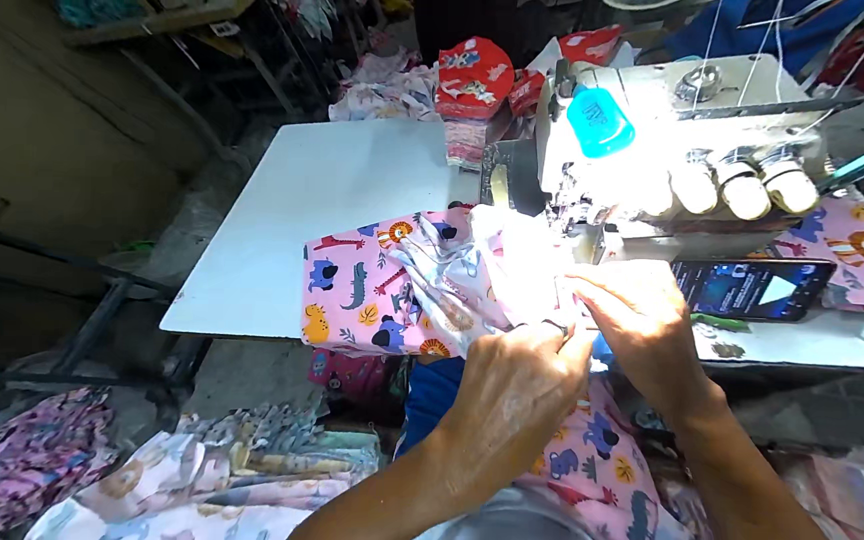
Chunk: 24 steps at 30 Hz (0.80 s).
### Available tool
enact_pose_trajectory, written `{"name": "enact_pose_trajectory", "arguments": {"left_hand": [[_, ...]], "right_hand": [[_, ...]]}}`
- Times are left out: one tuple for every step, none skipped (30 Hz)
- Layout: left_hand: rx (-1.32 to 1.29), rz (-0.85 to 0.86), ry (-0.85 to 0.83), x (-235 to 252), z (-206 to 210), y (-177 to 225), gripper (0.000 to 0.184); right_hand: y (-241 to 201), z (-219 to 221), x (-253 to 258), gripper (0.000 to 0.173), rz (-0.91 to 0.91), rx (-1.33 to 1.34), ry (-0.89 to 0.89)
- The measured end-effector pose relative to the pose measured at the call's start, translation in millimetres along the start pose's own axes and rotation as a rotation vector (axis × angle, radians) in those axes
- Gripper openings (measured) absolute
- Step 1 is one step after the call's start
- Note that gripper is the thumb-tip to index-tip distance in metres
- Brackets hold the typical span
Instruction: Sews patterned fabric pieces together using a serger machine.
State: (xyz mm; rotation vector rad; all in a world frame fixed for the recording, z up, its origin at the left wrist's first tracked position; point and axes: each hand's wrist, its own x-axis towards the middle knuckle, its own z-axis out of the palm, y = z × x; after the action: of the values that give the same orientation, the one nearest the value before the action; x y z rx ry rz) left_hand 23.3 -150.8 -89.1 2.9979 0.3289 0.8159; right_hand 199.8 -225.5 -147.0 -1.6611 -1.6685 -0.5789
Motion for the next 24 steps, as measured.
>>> {"name": "enact_pose_trajectory", "arguments": {"left_hand": [[0.006,-0.001,0.002,-0.5,1.9,2.3,0.019],[0.009,-0.002,0.004,-1.1,3.4,3.8,0.020],[0.014,-0.005,0.001,-1.9,3.9,4.4,0.020],[0.020,-0.008,-0.002,-2.8,4.1,4.4,0.020],[0.027,-0.011,-0.006,-3.6,4.0,4.0,0.020],[0.032,-0.015,-0.010,-4.3,3.7,3.4,0.020],[0.035,-0.018,-0.016,-4.7,3.3,2.7,0.021],[0.036,-0.019,-0.022,-4.7,3.2,2.0,0.021],[0.038,-0.021,-0.027,-4.2,3.5,1.2,0.021],[0.044,-0.024,-0.032,-3.0,4.4,0.5,0.021],[0.050,-0.028,-0.034,-1.2,6.1,-0.5,0.020],[0.057,-0.032,-0.033,1.2,7.8,-1.7,0.020],[0.066,-0.036,-0.032,4.1,9.0,-3.0,0.020],[0.073,-0.041,-0.032,7.2,9.8,-4.3,0.020],[0.077,-0.045,-0.031,10.0,10.0,-5.1,0.021],[0.080,-0.046,-0.031,12.0,10.0,-5.0,0.021],[0.083,-0.047,-0.028,13.2,10.1,-4.3,0.022],[0.092,-0.048,-0.034,13.2,10.2,-3.1,0.022],[0.100,-0.048,-0.041,12.9,10.9,-1.9,0.023],[0.106,-0.048,-0.046,12.7,12.0,-0.8,0.023],[0.112,-0.046,-0.048,13.2,13.2,0.0,0.023],[0.120,-0.043,-0.049,14.1,14.4,0.1,0.022],[0.129,-0.041,-0.050,15.4,15.5,-0.7,0.022],[0.141,-0.040,-0.051,17.9,16.4,-2.3,0.021]], "right_hand": [[0.7,-0.8,-0.9,0.022,-0.003,-0.001,-0.005],[1.0,-1.2,-1.7,0.022,-0.007,-0.004,-0.005],[0.7,-1.3,-2.1,0.022,-0.008,-0.005,-0.004],[0.1,-1.5,-2.4,0.022,-0.006,-0.008,-0.004],[-0.4,-1.6,-2.9,0.023,-0.002,-0.009,-0.006],[-0.5,-1.2,-3.4,0.023,0.000,-0.008,-0.003],[-0.7,-0.4,-4.0,0.023,0.006,-0.007,0.001],[-1.0,0.5,-4.5,0.023,0.011,-0.002,0.010],[-1.0,1.5,-4.5,0.023,0.016,0.003,0.016],[-0.6,2.2,-4.1,0.024,0.022,0.005,0.020],[0.2,3.2,-3.6,0.024,0.031,0.007,0.025],[1.3,5.2,-3.7,0.025,0.050,0.018,0.032],[1.6,8.3,-4.5,0.025,0.094,0.048,0.054],[0.1,12.0,-7.0,0.024,0.173,0.096,0.085],[-3.8,16.4,-11.3,0.022,0.287,0.168,0.122],[-10.2,21.8,-17.4,0.019,0.419,0.244,0.150],[-19.4,27.7,-24.9,0.017,0.540,0.316,0.143],[-32.4,32.5,-32.9,0.018,0.628,0.375,0.100],[-48.2,36.1,-40.4,0.021,0.671,0.402,0.048],[-64.1,38.4,-46.1,0.023,0.677,0.416,-0.003],[-77.4,38.1,-48.5,0.024,0.661,0.468,-0.056],[-86.3,34.9,-47.1,0.026,0.646,0.555,-0.132],[-92.2,31.6,-43.0,0.029,0.628,0.616,-0.203],[-95.9,29.9,-36.6,0.031,0.626,0.652,-0.248]]}}
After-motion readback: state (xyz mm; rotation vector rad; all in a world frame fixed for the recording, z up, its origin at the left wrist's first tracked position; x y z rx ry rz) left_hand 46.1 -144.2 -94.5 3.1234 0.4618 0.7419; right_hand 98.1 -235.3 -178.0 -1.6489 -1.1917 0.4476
